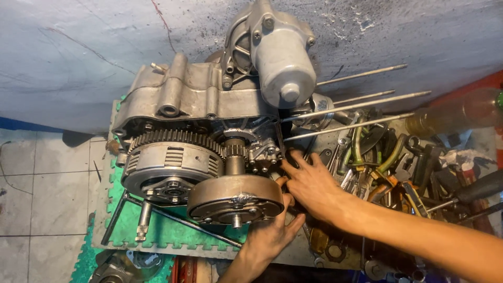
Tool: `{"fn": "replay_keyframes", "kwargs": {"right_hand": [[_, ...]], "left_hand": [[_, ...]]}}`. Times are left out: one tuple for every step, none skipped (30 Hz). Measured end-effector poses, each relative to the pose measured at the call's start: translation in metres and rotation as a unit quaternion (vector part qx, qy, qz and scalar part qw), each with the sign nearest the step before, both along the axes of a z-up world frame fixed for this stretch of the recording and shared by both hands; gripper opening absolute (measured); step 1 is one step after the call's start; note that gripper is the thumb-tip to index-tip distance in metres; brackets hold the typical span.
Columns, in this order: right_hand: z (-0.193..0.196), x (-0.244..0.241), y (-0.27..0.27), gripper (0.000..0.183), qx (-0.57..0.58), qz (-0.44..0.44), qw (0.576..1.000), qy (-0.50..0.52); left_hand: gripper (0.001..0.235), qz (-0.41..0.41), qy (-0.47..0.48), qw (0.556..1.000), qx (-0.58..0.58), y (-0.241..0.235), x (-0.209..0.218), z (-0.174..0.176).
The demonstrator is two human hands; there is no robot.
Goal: The person assembles a small motorcycle engine on a floor mat. They fit the piston into the cylinder, align the cylinder and crankcase, insert long mounting studs and bolts through the cases, and reposition the engine while seating components by hand.
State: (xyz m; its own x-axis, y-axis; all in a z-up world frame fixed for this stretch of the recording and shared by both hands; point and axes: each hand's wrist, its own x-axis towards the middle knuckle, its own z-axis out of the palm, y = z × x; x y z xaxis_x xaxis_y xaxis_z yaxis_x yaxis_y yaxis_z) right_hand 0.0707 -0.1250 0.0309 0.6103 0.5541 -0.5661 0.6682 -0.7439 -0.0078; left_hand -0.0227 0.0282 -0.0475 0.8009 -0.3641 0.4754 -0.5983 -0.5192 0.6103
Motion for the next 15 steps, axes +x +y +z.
{"fn": "replay_keyframes", "kwargs": {"right_hand": [[-0.001,0.001,-0.001,0.025,-0.009,0.009,1.000,0.004],[-0.002,0.001,-0.003,0.027,-0.018,0.018,1.000,0.009],[-0.003,0.000,-0.003,0.027,-0.016,0.018,1.000,0.011],[-0.004,0.001,-0.004,0.028,-0.004,0.018,1.000,0.002],[-0.004,0.002,-0.005,0.030,0.009,0.018,1.000,-0.007],[-0.001,0.002,-0.006,0.030,0.009,0.017,1.000,-0.006],[0.002,0.002,-0.008,0.032,0.012,0.017,1.000,-0.002],[0.005,0.002,-0.008,0.034,0.015,0.017,1.000,0.000],[0.014,0.001,-0.009,0.034,0.015,0.016,1.000,0.000],[0.023,0.001,-0.010,0.031,0.018,0.004,1.000,0.014],[0.032,0.000,-0.011,0.027,0.021,-0.008,0.999,0.028],[0.032,0.000,-0.011,0.027,0.025,-0.010,0.999,0.031],[0.032,0.000,-0.013,0.023,0.034,-0.031,0.997,0.056],[0.032,-0.001,-0.015,0.020,0.042,-0.053,0.994,0.082],[0.035,-0.003,-0.014,0.020,0.046,-0.055,0.994,0.087]], "left_hand": [[0.073,0.008,0.041,0.999,0.022,-0.001,0.003,0.008],[0.060,0.017,0.083,0.995,0.045,-0.003,0.005,0.015],[0.060,0.017,0.085,0.995,0.046,-0.004,0.005,0.019],[0.053,0.018,0.094,0.995,0.035,-0.005,0.008,0.023],[0.046,0.019,0.102,0.994,0.023,-0.006,0.010,0.027],[0.046,0.018,0.103,0.994,0.024,-0.006,0.010,0.027],[0.045,0.014,0.134,0.991,0.025,-0.007,0.010,0.028],[0.043,0.009,0.162,0.986,0.026,-0.007,0.010,0.029],[0.043,0.008,0.161,0.986,0.027,-0.009,0.010,0.032],[0.044,0.010,0.144,0.989,0.023,-0.010,0.010,0.036],[0.045,0.012,0.125,0.992,0.019,-0.011,0.012,0.039],[0.045,0.011,0.128,0.991,0.023,-0.011,0.011,0.038],[0.045,0.009,0.141,0.990,0.023,-0.012,0.010,0.036],[0.044,0.004,0.156,0.987,0.023,-0.013,0.009,0.034],[0.044,0.002,0.160,0.987,0.027,-0.013,0.006,0.033]]}}
